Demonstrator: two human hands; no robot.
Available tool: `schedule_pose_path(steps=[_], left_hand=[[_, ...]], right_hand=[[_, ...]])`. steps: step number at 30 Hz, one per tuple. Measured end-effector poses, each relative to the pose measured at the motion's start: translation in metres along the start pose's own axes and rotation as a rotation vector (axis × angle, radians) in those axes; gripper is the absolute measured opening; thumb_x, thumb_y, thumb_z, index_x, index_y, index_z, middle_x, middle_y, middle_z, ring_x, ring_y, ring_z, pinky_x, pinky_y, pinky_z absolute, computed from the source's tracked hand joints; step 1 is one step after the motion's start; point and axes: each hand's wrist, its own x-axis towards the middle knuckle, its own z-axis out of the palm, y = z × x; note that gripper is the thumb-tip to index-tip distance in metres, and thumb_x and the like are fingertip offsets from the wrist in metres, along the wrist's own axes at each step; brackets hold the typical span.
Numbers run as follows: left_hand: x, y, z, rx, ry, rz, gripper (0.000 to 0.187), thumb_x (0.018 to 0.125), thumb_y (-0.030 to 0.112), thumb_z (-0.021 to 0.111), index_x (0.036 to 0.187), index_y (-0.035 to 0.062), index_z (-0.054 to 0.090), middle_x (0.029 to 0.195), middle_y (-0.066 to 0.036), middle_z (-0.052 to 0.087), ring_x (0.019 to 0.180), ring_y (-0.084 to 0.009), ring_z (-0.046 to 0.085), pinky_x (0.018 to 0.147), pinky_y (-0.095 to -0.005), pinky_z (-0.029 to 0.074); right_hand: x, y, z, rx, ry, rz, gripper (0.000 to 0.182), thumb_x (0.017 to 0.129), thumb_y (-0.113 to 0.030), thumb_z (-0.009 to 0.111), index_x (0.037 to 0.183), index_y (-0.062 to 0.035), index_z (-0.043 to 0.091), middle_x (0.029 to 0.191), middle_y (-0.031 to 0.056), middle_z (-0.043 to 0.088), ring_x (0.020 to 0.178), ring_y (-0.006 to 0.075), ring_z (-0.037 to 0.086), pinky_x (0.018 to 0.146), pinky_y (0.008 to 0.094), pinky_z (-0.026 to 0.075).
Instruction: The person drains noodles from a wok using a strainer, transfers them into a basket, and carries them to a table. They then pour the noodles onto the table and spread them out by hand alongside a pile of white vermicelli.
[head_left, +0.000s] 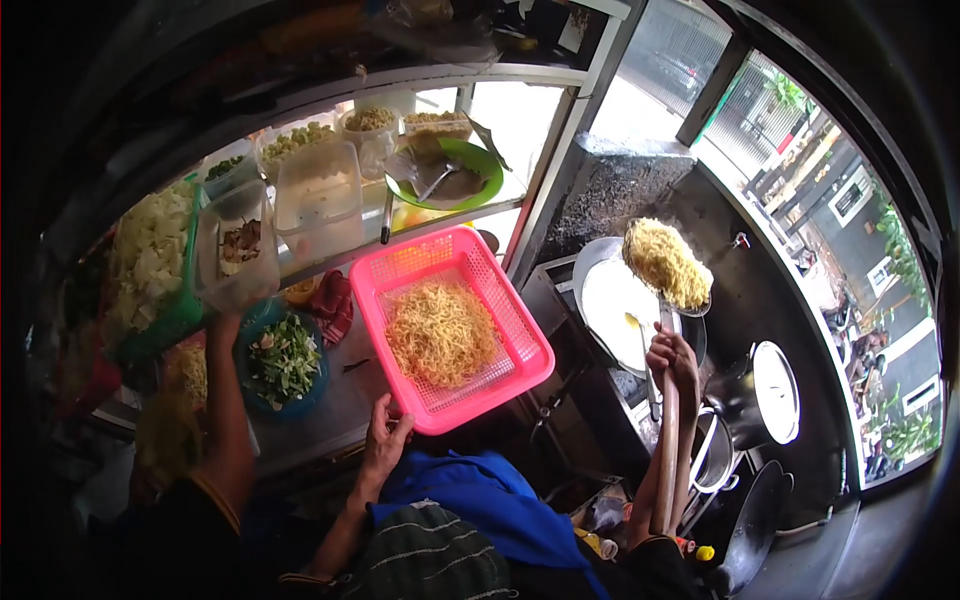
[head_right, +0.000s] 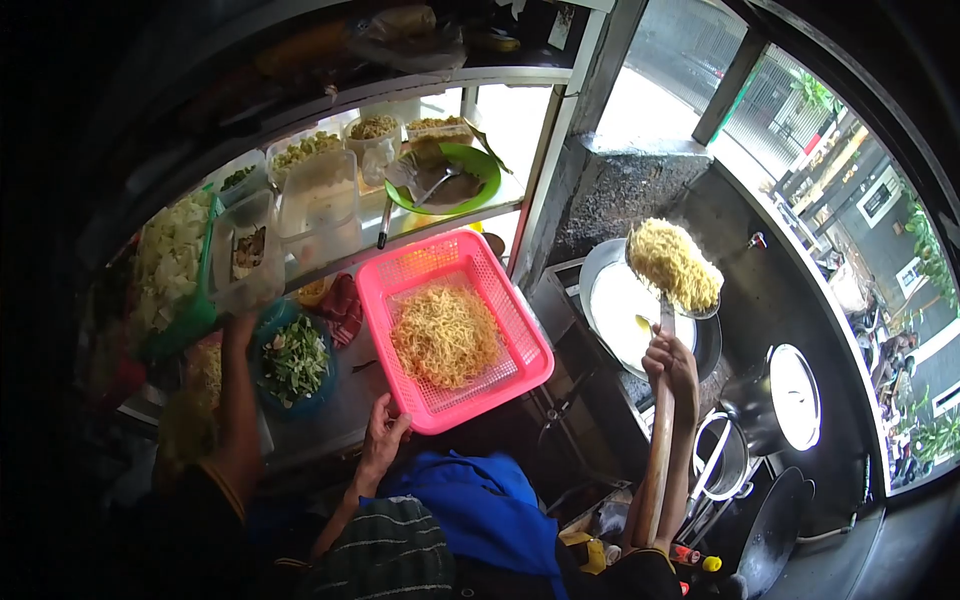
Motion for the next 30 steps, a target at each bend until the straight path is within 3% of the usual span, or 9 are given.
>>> schedule_pose_path(steps=[5, 10, 20, 28, 30], left_hand=[[0.001, 0.003, 0.002, 0.013, 0.002, -0.008, 0.059, 0.086, 0.022, 0.064, 0.133, 0.0009, 0.035, 0.093, -0.008, 0.053, 0.072, -0.0115, 0.053, 0.06, -0.0249, 0.048], [0.001, 0.005, 0.002, -0.041, -0.01, -0.042, 0.06, 0.086, 0.02, 0.063, 0.133, 0.0005, 0.033, 0.089, -0.008, 0.056, 0.069, -0.0119, 0.054, 0.059, -0.0245, 0.047], [0.01, -0.013, -0.002, -0.11, -0.071, -0.07, 0.06, 0.086, 0.014, 0.06, 0.136, 0.0008, 0.03, 0.086, -0.009, 0.059, 0.068, -0.0127, 0.058, 0.058, -0.0244, 0.048], [0.006, 0.001, -0.002, -0.156, -0.091, -0.125, 0.064, 0.084, 0.012, 0.06, 0.139, 0.0023, 0.027, 0.095, -0.01, 0.061, 0.074, -0.0139, 0.061, 0.06, -0.0234, 0.05], [0.006, -0.001, -0.003, -0.195, -0.14, -0.124, 0.069, 0.086, 0.009, 0.059, 0.143, 0.002, 0.021, 0.092, -0.007, 0.061, 0.072, -0.0119, 0.061, 0.063, -0.0231, 0.05]], right_hand=[[-0.002, 0.0, -0.02, -0.031, 0.017, 0.023, 0.023, 0.094, -0.006, 0.046, 0.114, 0.0032, 0.038, 0.07, -0.0049, 0.037, 0.053, 0.0016, 0.036, 0.046, 0.0182, 0.035], [-0.02, -0.006, 0.0, -0.086, 0.084, -0.039, 0.024, 0.094, -0.006, 0.046, 0.115, 0.0034, 0.037, 0.068, -0.005, 0.035, 0.051, 0.0015, 0.035, 0.045, 0.0179, 0.034], [-0.063, -0.022, 0.04, -0.306, 0.074, 0.053, 0.035, 0.091, -0.01, 0.049, 0.121, 0.0037, 0.038, 0.065, -0.0044, 0.037, 0.045, 0.0026, 0.032, 0.039, 0.0192, 0.032], [-0.104, 0.027, 0.098, -0.465, 0.042, 0.177, 0.032, 0.091, -0.013, 0.05, 0.119, 0.001, 0.042, 0.068, -0.0039, 0.041, 0.045, 0.001, 0.033, 0.036, 0.0165, 0.03], [-0.106, 0.044, 0.104, -0.523, 0.07, 0.235, 0.031, 0.091, -0.014, 0.051, 0.118, -0.0007, 0.044, 0.069, -0.0037, 0.041, 0.045, 0.001, 0.033, 0.036, 0.0163, 0.031]])
